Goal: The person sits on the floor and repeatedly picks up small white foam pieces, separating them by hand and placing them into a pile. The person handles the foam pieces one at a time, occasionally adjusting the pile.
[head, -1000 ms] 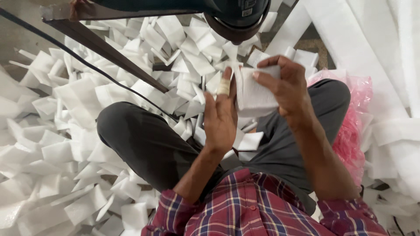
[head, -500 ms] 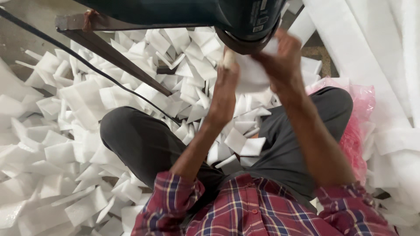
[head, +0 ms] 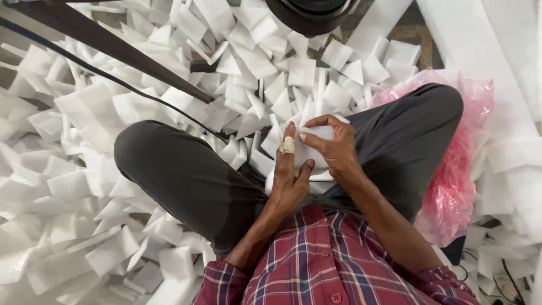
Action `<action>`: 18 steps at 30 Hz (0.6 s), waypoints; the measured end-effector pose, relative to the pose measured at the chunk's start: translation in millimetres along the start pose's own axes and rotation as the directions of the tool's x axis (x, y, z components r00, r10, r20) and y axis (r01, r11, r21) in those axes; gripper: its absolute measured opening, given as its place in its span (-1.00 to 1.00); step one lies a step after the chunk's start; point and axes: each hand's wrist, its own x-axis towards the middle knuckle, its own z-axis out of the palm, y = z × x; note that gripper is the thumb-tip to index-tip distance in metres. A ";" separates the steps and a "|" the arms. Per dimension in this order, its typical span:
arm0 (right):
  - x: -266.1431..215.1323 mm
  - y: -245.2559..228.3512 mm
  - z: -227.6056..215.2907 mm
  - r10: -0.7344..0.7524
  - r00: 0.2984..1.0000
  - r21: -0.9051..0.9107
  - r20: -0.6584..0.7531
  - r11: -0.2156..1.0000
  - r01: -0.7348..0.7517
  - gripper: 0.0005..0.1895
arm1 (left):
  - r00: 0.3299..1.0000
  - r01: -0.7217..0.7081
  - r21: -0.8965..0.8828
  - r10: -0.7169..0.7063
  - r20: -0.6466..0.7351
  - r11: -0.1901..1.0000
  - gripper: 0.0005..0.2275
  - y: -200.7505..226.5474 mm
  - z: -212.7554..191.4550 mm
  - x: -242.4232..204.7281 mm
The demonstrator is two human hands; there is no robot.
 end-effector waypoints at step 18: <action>-12.7 10.4 -21.5 0.023 0.996 0.067 0.091 0.997 -0.030 -0.62 | 1.000 -0.009 -0.068 0.010 0.016 0.998 -0.34 3.7 8.1 -11.2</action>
